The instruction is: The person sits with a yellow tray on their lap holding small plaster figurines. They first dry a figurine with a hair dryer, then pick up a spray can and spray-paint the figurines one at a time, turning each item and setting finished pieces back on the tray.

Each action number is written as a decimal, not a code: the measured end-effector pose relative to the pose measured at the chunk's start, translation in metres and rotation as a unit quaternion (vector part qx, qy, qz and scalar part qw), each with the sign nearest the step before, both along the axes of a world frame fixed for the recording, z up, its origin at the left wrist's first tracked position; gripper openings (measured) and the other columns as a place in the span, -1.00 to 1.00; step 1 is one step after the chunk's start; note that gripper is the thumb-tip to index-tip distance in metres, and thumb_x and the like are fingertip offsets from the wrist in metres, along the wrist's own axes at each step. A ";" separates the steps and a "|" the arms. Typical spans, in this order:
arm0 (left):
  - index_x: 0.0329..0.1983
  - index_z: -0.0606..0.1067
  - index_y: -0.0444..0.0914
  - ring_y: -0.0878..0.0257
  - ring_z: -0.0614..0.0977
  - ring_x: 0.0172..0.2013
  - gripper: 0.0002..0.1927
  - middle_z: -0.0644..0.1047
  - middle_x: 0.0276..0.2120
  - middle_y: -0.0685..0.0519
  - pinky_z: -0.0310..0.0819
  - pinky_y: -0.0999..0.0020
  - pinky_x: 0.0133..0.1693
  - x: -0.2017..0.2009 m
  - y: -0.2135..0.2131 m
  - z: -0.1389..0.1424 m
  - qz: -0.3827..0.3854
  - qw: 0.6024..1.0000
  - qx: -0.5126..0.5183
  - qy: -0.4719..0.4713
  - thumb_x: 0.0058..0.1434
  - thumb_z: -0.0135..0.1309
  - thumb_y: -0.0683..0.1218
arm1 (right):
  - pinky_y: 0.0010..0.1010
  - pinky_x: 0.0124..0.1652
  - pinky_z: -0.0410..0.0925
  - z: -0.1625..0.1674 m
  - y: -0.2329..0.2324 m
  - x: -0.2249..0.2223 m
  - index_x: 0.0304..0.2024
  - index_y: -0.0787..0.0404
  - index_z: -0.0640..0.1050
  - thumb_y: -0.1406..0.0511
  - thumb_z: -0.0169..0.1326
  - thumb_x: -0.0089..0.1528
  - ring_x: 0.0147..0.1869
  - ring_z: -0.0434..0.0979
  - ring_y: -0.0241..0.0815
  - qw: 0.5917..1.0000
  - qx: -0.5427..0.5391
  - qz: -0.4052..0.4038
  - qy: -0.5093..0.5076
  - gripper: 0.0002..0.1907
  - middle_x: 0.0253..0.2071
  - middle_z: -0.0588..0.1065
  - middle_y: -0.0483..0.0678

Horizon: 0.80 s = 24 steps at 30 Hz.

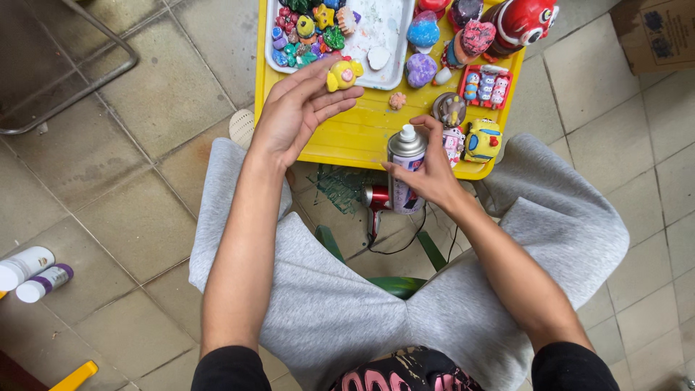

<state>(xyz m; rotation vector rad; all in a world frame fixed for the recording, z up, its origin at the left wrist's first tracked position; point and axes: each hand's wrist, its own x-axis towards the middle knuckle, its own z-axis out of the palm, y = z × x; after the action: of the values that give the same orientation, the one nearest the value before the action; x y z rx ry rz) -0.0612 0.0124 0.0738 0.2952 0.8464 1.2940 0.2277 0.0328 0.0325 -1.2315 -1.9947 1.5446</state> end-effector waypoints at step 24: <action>0.30 0.37 -0.49 0.00 0.65 0.10 -0.58 0.53 0.14 -0.25 0.56 0.17 0.19 0.020 0.007 -0.028 -0.025 0.998 -0.052 -0.022 0.41 -0.06 -0.23 | -0.37 0.20 0.39 0.039 0.039 0.028 0.33 0.16 0.34 0.33 0.32 0.23 0.18 0.53 -0.24 0.993 -0.012 -0.036 0.111 -0.34 0.14 0.49 -0.05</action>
<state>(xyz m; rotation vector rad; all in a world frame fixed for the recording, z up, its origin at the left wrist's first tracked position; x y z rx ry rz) -0.0408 0.0197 0.0453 0.2035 0.8616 1.2010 0.2559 0.0721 0.0713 -1.0762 -1.7784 1.5983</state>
